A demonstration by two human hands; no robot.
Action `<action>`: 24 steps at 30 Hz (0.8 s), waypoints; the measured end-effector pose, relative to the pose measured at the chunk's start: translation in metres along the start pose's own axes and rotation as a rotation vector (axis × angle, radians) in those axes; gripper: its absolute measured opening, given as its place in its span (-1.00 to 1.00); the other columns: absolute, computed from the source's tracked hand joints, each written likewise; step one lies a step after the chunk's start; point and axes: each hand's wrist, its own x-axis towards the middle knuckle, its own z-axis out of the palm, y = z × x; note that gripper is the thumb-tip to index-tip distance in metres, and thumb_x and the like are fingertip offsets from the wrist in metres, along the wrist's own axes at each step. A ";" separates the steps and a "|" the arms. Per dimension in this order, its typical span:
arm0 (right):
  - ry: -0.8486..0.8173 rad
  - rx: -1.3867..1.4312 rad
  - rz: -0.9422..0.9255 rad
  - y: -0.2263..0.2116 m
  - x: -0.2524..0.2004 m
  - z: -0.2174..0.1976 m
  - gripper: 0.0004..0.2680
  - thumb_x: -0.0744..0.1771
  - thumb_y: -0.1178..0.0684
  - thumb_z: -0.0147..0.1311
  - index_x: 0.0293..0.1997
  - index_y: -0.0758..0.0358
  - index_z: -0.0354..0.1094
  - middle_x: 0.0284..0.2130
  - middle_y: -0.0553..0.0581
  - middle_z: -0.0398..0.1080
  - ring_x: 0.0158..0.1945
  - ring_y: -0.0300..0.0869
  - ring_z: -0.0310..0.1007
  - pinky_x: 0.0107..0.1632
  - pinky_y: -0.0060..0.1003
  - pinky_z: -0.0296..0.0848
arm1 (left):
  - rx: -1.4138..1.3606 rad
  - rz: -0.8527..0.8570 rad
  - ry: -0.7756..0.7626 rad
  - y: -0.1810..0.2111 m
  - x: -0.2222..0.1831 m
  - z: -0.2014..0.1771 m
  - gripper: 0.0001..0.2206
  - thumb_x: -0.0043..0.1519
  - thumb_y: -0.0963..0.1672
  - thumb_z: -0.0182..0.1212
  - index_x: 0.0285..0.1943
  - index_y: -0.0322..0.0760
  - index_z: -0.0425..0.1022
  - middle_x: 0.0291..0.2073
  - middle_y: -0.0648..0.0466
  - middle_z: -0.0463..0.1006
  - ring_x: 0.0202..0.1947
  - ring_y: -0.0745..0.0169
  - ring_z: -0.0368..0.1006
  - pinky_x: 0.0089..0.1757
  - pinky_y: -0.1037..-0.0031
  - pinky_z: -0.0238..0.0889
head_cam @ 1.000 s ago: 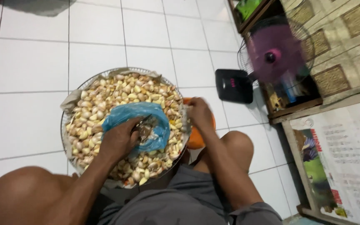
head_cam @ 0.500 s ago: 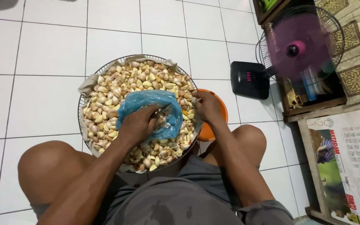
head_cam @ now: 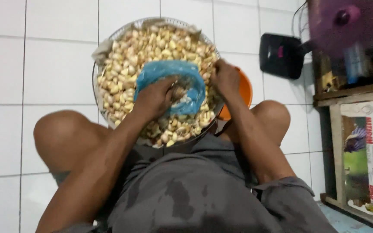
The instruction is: Peeling individual garlic cloves from a large basket using a small knife and placing them into a blue plastic bag.
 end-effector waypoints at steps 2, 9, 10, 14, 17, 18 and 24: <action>-0.002 0.126 0.020 -0.006 -0.016 -0.016 -0.83 0.33 -0.05 0.13 -0.04 0.07 0.49 -0.26 0.23 0.54 -0.07 0.15 0.57 -0.06 0.09 0.53 | -0.059 -0.048 0.001 -0.001 -0.004 0.014 -0.63 0.45 -0.13 0.02 0.46 -0.15 0.41 0.12 -0.26 0.62 0.15 -0.40 0.53 0.09 -0.26 0.39; -0.318 1.359 -0.101 -0.075 -0.053 -0.075 -0.72 0.28 0.14 0.18 0.07 0.43 0.47 -0.35 0.19 0.50 -0.32 -0.21 0.52 -0.26 -0.36 0.52 | -0.250 -0.050 0.122 -0.006 -0.001 0.014 -0.57 0.48 -0.15 -0.08 0.57 -0.22 0.31 0.21 -0.28 0.58 0.19 -0.43 0.51 0.13 -0.18 0.43; -0.323 1.363 -0.098 -0.091 -0.061 -0.082 -0.72 0.28 0.14 0.18 0.07 0.43 0.47 -0.35 0.19 0.50 -0.32 -0.21 0.52 -0.26 -0.36 0.52 | -0.249 -0.055 0.120 -0.006 0.000 0.016 -0.57 0.48 -0.15 -0.08 0.57 -0.22 0.31 0.21 -0.28 0.58 0.19 -0.43 0.51 0.13 -0.18 0.43; -0.473 1.214 -0.149 -0.113 -0.066 -0.059 -0.80 0.32 0.14 0.21 0.00 0.39 0.50 -0.31 0.21 0.55 -0.24 -0.14 0.56 -0.18 -0.26 0.53 | -0.171 -0.042 0.203 -0.021 0.006 0.028 -0.57 0.47 -0.15 -0.08 0.55 -0.25 0.33 0.23 -0.25 0.55 0.22 -0.38 0.49 0.14 -0.12 0.43; -0.404 1.188 -0.050 -0.109 -0.064 -0.045 -0.81 0.32 0.17 0.21 0.03 0.33 0.49 -0.27 0.18 0.56 -0.22 -0.18 0.57 -0.15 -0.25 0.54 | -0.151 -0.053 0.219 -0.018 0.000 0.025 -0.54 0.43 -0.15 -0.06 0.56 -0.20 0.33 0.25 -0.30 0.53 0.23 -0.43 0.46 0.15 -0.17 0.40; -0.367 1.175 0.017 -0.108 -0.064 -0.049 -0.75 0.30 0.19 0.23 0.09 0.29 0.49 -0.18 0.19 0.58 -0.13 -0.19 0.55 -0.06 -0.20 0.54 | -0.169 -0.046 0.216 -0.013 0.000 0.022 -0.52 0.41 -0.15 -0.04 0.57 -0.18 0.32 0.26 -0.35 0.52 0.22 -0.48 0.45 0.15 -0.21 0.38; -0.486 1.608 0.363 -0.082 -0.057 -0.009 -0.72 0.25 0.35 0.15 0.05 0.34 0.41 -0.40 0.16 0.46 -0.30 -0.05 0.60 -0.17 -0.11 0.66 | -0.271 -0.056 0.044 0.022 -0.012 0.009 -0.52 0.55 0.00 -0.16 0.64 -0.18 0.19 0.37 -0.28 0.45 0.32 -0.42 0.41 0.19 -0.22 0.36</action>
